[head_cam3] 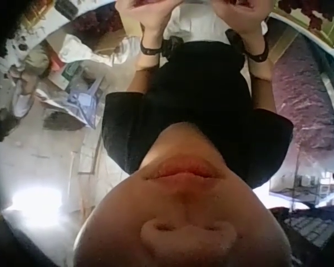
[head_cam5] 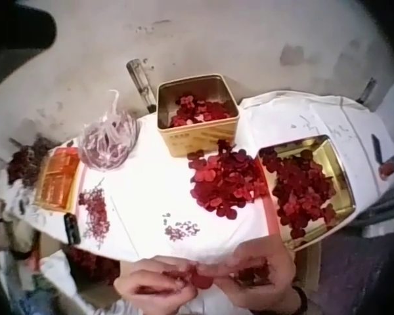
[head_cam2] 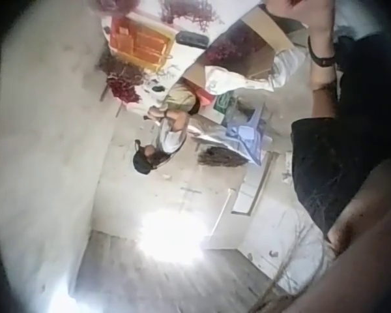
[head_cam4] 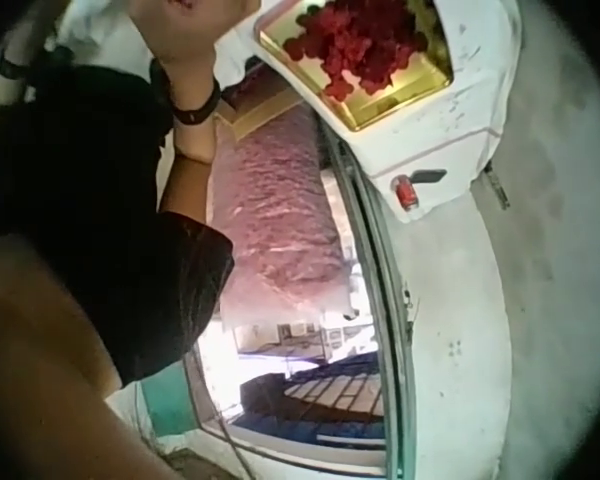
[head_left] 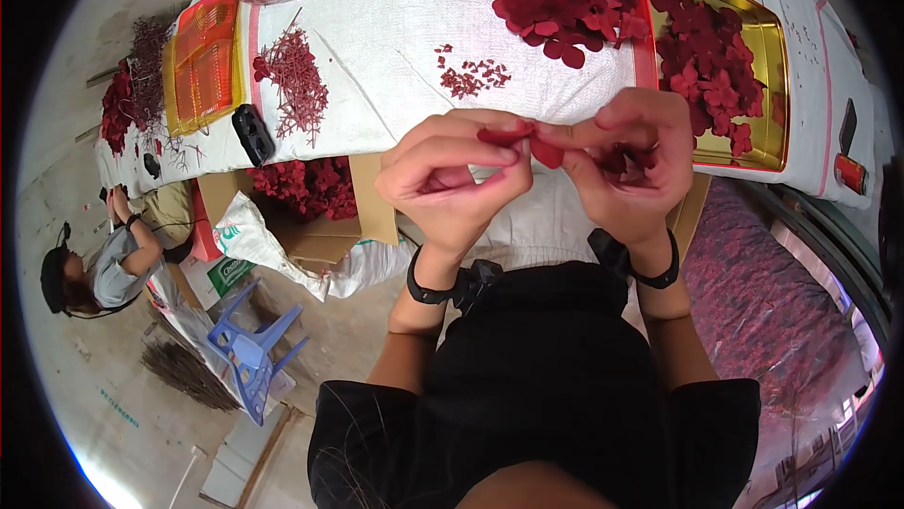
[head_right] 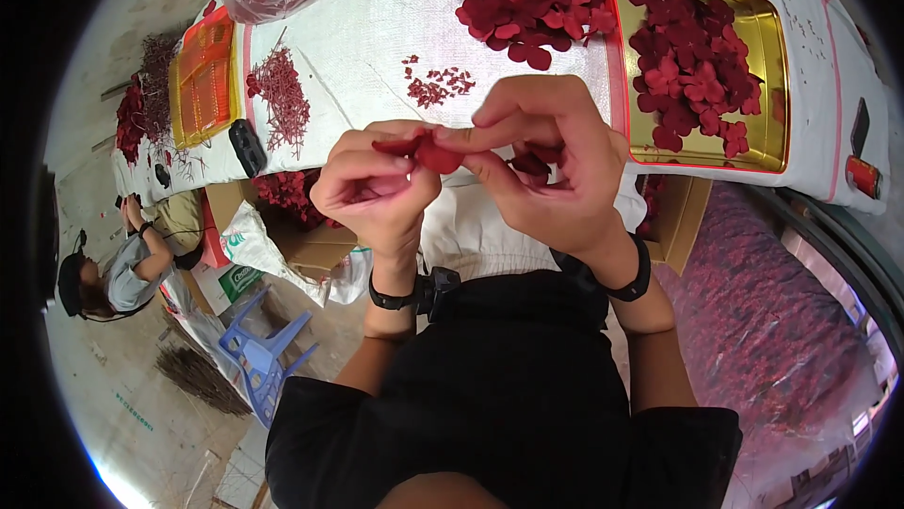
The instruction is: Manually folding and assembling small red fabric pieces into decorative shapes at a workbench.
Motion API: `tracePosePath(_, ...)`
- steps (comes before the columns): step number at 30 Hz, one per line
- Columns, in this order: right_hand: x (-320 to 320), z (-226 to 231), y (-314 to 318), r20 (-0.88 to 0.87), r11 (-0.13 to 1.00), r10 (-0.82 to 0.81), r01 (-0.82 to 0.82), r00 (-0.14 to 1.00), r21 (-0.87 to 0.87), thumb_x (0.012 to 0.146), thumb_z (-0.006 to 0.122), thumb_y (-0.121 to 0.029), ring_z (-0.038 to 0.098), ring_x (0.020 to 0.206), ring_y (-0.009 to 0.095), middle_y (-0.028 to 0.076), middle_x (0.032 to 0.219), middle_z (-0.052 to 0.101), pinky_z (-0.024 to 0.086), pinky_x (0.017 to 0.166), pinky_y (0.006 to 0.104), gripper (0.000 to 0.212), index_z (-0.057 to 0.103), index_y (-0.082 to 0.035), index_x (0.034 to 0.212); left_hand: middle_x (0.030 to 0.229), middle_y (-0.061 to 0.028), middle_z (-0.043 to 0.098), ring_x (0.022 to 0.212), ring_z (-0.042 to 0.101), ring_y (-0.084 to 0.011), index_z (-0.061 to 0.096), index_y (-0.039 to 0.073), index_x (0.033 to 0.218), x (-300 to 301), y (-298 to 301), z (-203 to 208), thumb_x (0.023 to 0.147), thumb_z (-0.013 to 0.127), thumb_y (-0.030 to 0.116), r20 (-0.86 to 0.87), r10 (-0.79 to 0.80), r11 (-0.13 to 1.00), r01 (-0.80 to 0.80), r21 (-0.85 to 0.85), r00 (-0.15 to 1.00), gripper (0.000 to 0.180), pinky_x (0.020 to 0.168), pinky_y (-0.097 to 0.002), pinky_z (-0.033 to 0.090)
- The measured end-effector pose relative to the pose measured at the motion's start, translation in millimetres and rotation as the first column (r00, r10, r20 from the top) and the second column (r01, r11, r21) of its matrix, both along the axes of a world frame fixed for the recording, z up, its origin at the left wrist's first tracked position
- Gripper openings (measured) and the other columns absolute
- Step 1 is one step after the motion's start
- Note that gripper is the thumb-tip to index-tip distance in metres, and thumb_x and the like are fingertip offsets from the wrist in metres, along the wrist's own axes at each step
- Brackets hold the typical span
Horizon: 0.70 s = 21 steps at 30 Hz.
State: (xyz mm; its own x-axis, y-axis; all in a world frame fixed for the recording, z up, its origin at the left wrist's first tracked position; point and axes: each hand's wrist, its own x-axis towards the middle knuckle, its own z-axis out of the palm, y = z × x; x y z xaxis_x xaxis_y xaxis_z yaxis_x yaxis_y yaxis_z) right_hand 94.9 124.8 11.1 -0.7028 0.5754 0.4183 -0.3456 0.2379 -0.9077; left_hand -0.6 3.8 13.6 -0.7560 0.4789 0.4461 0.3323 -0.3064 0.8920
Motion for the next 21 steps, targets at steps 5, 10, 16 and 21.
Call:
tracePosePath(5, 3, 5, -3, -0.087, 0.997, 0.063, -0.067, 0.994, -0.038, 0.072, 0.061, 0.017, 0.064, 0.067, 0.011, 0.013, 0.081, 0.066, 0.047, 0.053, 0.0174, 0.032, 0.043, 0.001, 0.093, 0.082, -0.0122, 0.065, 0.078, 0.067, -0.0251, 0.062, 0.001, 0.07, 3, -1, 1, 0.058, 0.074, -0.014, -0.135, -0.024, 0.999, 0.028, 0.024, 0.99, 0.022, 0.065, -0.0301, 0.056)
tracePosePath(10, 8, 16, 3, -0.007, 0.988, 0.154, -0.154, 0.988, -0.032, 0.073, 0.056, 0.017, 0.048, 0.051, 0.008, 0.019, 0.074, 0.066, 0.04, 0.052, 0.0183, 0.036, 0.031, -0.006, 0.087, 0.085, -0.0117, 0.066, 0.079, 0.067, -0.0274, 0.061, 0.004, 0.069, 12, -2, 3, 0.059, 0.078, -0.009, -0.198, 0.012, 0.998, 0.001, 0.068, 0.98, 0.023, 0.066, -0.0321, 0.057)
tracePosePath(16, 12, 15, 3, 0.011, 0.987, 0.144, -0.143, 0.99, -0.077, 0.072, 0.052, 0.019, 0.048, 0.049, 0.009, 0.02, 0.074, 0.066, 0.04, 0.05, 0.019, 0.035, 0.031, -0.006, 0.085, 0.086, -0.0119, 0.065, 0.079, 0.067, -0.0289, 0.06, 0.005, 0.069, 17, -2, 10, 0.061, 0.08, -0.003, -0.226, -0.014, 0.999, 0.025, 0.047, 0.974, 0.023, 0.066, -0.0336, 0.058)
tracePosePath(21, 11, 9, 4, -0.059, 0.989, 0.149, -0.15, 0.987, -0.016, 0.071, 0.051, 0.02, 0.046, 0.046, 0.009, 0.019, 0.072, 0.066, 0.038, 0.046, 0.0198, 0.036, 0.031, -0.006, 0.087, 0.088, -0.0136, 0.065, 0.08, 0.067, -0.03, 0.059, 0.004, 0.068, 17, -2, 9, 0.062, 0.08, -0.003, -0.267, -0.029, 0.999, 0.04, 0.033, 0.963, 0.023, 0.067, -0.0342, 0.058)
